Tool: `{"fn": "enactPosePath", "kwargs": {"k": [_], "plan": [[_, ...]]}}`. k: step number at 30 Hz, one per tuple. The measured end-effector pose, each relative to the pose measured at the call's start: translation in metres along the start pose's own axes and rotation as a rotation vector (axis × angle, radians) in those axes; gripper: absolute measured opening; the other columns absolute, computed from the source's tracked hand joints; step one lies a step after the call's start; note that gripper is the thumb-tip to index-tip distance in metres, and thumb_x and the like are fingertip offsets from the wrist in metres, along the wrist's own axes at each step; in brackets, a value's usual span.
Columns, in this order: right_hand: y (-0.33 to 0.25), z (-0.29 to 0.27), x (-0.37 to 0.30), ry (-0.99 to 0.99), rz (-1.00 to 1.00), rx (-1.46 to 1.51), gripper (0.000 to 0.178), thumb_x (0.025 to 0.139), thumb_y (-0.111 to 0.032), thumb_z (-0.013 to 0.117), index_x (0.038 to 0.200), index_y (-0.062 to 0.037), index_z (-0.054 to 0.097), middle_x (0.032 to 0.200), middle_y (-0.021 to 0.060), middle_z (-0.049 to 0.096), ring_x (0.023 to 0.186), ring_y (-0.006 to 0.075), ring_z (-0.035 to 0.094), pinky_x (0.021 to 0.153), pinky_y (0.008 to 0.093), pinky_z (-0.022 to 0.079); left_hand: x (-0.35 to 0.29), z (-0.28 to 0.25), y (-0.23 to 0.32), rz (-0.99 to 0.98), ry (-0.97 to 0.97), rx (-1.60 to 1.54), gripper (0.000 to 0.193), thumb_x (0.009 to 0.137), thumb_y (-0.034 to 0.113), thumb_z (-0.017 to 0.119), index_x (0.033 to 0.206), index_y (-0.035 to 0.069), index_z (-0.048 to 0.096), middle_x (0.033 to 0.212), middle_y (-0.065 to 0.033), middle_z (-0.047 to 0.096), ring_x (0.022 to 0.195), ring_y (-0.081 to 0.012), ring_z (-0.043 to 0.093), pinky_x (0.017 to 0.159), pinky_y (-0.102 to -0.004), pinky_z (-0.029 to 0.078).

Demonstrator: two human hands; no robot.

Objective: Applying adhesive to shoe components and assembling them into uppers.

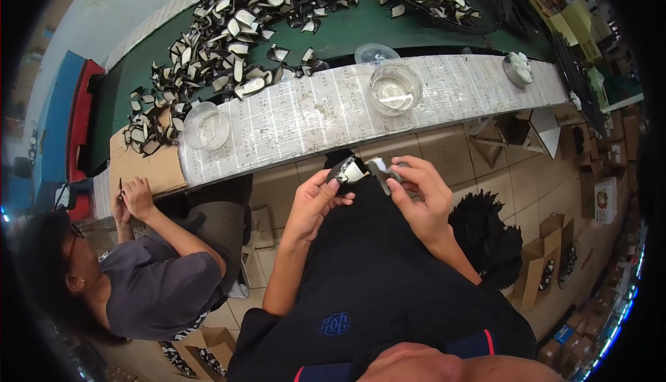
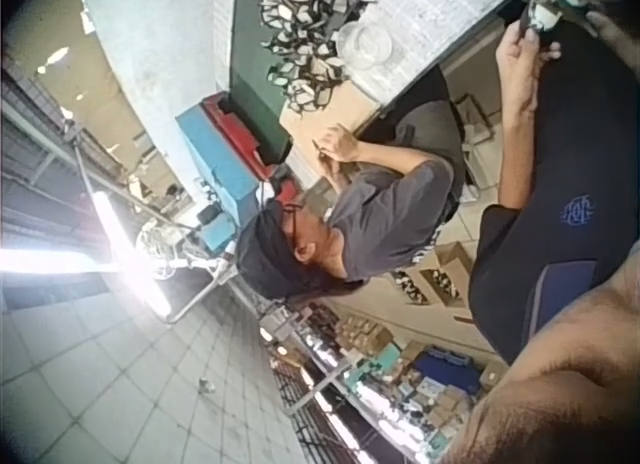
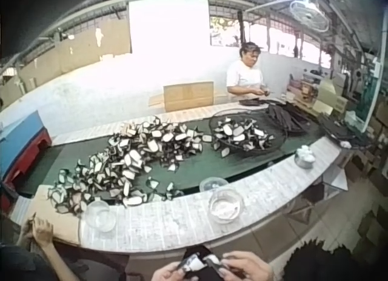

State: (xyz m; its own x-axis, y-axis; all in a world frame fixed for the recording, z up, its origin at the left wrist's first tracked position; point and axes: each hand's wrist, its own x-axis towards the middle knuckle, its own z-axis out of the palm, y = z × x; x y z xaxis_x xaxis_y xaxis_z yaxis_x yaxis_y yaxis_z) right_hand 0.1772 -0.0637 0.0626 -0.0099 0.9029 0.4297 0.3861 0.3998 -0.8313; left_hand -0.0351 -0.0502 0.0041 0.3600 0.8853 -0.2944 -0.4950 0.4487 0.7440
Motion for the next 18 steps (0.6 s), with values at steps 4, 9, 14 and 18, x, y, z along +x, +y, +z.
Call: {"fn": "enactPosePath", "kwargs": {"k": [4,9,14,18], "plan": [[-0.004,0.012,-0.001,-0.04,-0.018,-0.001,0.023,0.081,0.002,0.073,0.103,0.0027,0.065,0.11,0.015,0.063,0.089,0.0195,0.068,0.071,0.0273,0.06,0.0,-0.002,0.001,0.002,-0.004,-0.023,0.028,0.098,0.019,0.058,0.116,-0.002,0.058,0.102,-0.011,0.068,0.088,-0.0182,0.068,0.08,-0.0312,0.057],[-0.002,0.019,-0.003,-0.078,-0.012,0.02,0.024,0.082,0.001,0.072,0.104,0.0026,0.064,0.112,0.015,0.062,0.09,0.0204,0.068,0.072,0.0276,0.061,0.0,-0.005,-0.001,0.004,0.01,-0.045,0.022,0.097,0.017,0.058,0.11,-0.001,0.058,0.102,-0.0125,0.068,0.089,-0.0198,0.069,0.08,-0.0324,0.058],[-0.002,0.024,-0.002,-0.072,-0.055,0.012,0.023,0.081,0.003,0.073,0.103,0.0028,0.064,0.111,0.0153,0.063,0.089,0.0175,0.067,0.07,0.0262,0.06,-0.002,-0.003,0.001,0.0,0.026,-0.064,0.02,0.097,0.016,0.059,0.108,-0.001,0.057,0.102,-0.0129,0.068,0.089,-0.0197,0.069,0.08,-0.0322,0.059],[0.0,0.027,-0.004,-0.081,-0.055,0.017,0.024,0.081,0.003,0.073,0.103,0.0028,0.064,0.11,0.0152,0.063,0.089,0.018,0.067,0.069,0.0263,0.06,0.0,-0.004,-0.001,0.006,0.017,-0.07,0.02,0.097,0.016,0.058,0.108,-0.001,0.057,0.102,-0.013,0.068,0.089,-0.0194,0.069,0.08,-0.0317,0.059]]}}
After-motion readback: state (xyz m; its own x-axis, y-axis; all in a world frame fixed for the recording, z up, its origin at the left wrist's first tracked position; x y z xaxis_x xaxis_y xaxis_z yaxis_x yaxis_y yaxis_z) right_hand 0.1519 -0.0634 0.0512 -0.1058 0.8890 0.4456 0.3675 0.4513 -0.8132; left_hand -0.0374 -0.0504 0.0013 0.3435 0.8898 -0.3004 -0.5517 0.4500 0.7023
